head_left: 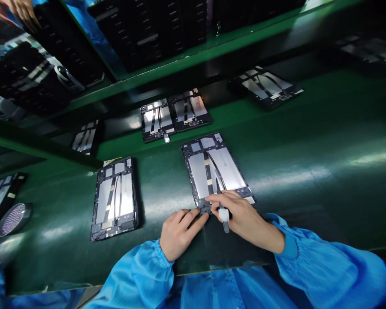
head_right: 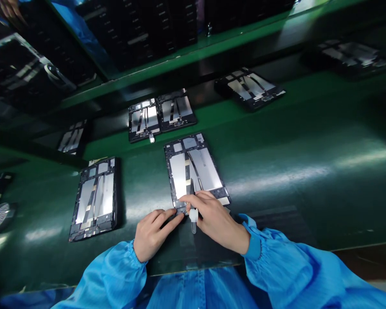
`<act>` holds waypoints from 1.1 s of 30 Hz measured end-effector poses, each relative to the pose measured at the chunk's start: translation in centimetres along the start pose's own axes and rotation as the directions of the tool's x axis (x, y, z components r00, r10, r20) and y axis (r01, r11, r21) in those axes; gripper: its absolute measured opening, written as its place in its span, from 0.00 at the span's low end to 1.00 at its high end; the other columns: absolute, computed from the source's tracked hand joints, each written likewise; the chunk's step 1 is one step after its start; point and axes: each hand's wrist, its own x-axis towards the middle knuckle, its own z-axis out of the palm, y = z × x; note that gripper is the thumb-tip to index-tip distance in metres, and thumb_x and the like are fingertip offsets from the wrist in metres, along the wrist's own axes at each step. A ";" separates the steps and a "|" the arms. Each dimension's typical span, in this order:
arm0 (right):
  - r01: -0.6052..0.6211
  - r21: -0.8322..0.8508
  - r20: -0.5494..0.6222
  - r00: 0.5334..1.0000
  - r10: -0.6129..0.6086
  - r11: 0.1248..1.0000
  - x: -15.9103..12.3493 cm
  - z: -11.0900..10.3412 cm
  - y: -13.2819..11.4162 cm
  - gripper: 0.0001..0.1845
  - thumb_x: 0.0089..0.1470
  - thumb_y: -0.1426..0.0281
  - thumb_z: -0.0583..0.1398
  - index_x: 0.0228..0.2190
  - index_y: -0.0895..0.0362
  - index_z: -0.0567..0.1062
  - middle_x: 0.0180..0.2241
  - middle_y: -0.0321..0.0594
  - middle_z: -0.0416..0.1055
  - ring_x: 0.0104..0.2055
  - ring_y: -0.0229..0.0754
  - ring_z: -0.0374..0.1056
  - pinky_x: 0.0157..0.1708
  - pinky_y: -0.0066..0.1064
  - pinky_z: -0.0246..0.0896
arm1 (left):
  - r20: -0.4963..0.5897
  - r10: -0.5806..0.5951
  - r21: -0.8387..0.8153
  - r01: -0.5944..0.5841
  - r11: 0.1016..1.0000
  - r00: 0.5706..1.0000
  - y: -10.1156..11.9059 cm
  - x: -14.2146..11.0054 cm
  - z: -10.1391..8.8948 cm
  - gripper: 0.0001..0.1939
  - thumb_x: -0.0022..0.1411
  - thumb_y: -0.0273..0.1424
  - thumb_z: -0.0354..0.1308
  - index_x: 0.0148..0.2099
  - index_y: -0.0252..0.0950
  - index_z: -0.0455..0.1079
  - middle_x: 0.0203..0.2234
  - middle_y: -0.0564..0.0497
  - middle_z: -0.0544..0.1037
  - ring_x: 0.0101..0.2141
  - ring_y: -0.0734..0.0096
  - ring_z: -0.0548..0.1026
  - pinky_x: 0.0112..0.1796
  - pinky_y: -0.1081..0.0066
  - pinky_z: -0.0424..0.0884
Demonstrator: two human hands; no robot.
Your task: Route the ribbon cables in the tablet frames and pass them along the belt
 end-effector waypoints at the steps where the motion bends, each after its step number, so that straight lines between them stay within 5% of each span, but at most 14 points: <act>1: 0.006 -0.006 -0.005 1.000 -0.006 1.000 0.1 0.0 0.0 0.28 0.53 0.87 0.53 0.51 0.51 0.68 0.36 0.39 0.71 0.41 0.44 0.66 0.40 0.35 0.63 | 0.002 0.009 0.005 -0.009 1.000 1.000 0.0 0.1 0.0 0.17 0.70 0.23 0.51 0.58 0.38 0.67 0.46 0.49 0.74 0.39 0.68 0.68 0.39 0.69 0.67; 7: 0.033 0.103 -0.043 0.999 -0.029 0.994 0.0 -1.3 -0.6 0.19 0.63 0.75 0.55 0.54 0.51 0.70 0.37 0.38 0.76 0.40 0.42 0.72 0.42 0.34 0.68 | 0.029 -0.031 0.033 0.030 0.999 0.999 0.1 0.1 0.6 0.18 0.71 0.23 0.47 0.60 0.37 0.66 0.44 0.47 0.73 0.39 0.67 0.68 0.38 0.68 0.65; 12: -0.124 0.280 0.003 0.992 0.128 0.952 -1.6 -2.1 -1.2 0.19 0.67 0.69 0.53 0.56 0.49 0.70 0.39 0.39 0.73 0.30 0.34 0.70 0.34 0.27 0.70 | 0.032 -0.076 -0.003 0.076 0.997 0.997 -0.1 -0.3 1.3 0.17 0.72 0.24 0.46 0.59 0.36 0.67 0.45 0.45 0.72 0.40 0.66 0.69 0.37 0.67 0.65; 15: -0.188 0.333 0.001 0.980 0.199 0.924 -1.9 -1.2 -1.1 0.12 0.66 0.68 0.55 0.49 0.54 0.72 0.36 0.39 0.72 0.29 0.33 0.70 0.29 0.23 0.70 | 0.014 -0.078 -0.023 0.078 0.997 0.997 -0.3 -0.5 1.4 0.17 0.72 0.24 0.46 0.59 0.36 0.67 0.46 0.45 0.71 0.41 0.66 0.68 0.38 0.67 0.65; 19: -0.139 0.301 -0.007 0.989 0.147 0.944 -1.6 -0.2 -0.7 0.07 0.65 0.68 0.56 0.43 0.55 0.72 0.38 0.39 0.72 0.29 0.32 0.71 0.28 0.22 0.68 | 0.001 -0.079 -0.039 0.079 0.996 0.997 -0.3 -0.5 1.4 0.17 0.71 0.24 0.48 0.59 0.36 0.67 0.45 0.46 0.71 0.41 0.66 0.67 0.38 0.67 0.64; 27: -0.231 0.257 -0.015 0.970 0.243 0.938 -1.7 -1.6 0.3 0.07 0.65 0.68 0.55 0.37 0.57 0.72 0.25 0.34 0.68 0.22 0.31 0.68 0.24 0.21 0.66 | -0.009 -0.081 -0.042 0.080 0.996 0.997 -0.4 -0.8 1.8 0.18 0.69 0.23 0.51 0.59 0.37 0.67 0.46 0.46 0.71 0.42 0.65 0.67 0.40 0.67 0.65; 33: -0.167 0.368 -0.011 0.983 0.184 0.915 -1.4 -1.1 -0.3 0.08 0.65 0.69 0.56 0.40 0.57 0.74 0.33 0.38 0.70 0.26 0.30 0.69 0.24 0.20 0.68 | 0.000 -0.072 -0.047 0.072 0.996 0.997 -0.7 -0.9 1.7 0.18 0.70 0.23 0.50 0.59 0.37 0.67 0.47 0.46 0.71 0.42 0.65 0.68 0.41 0.67 0.66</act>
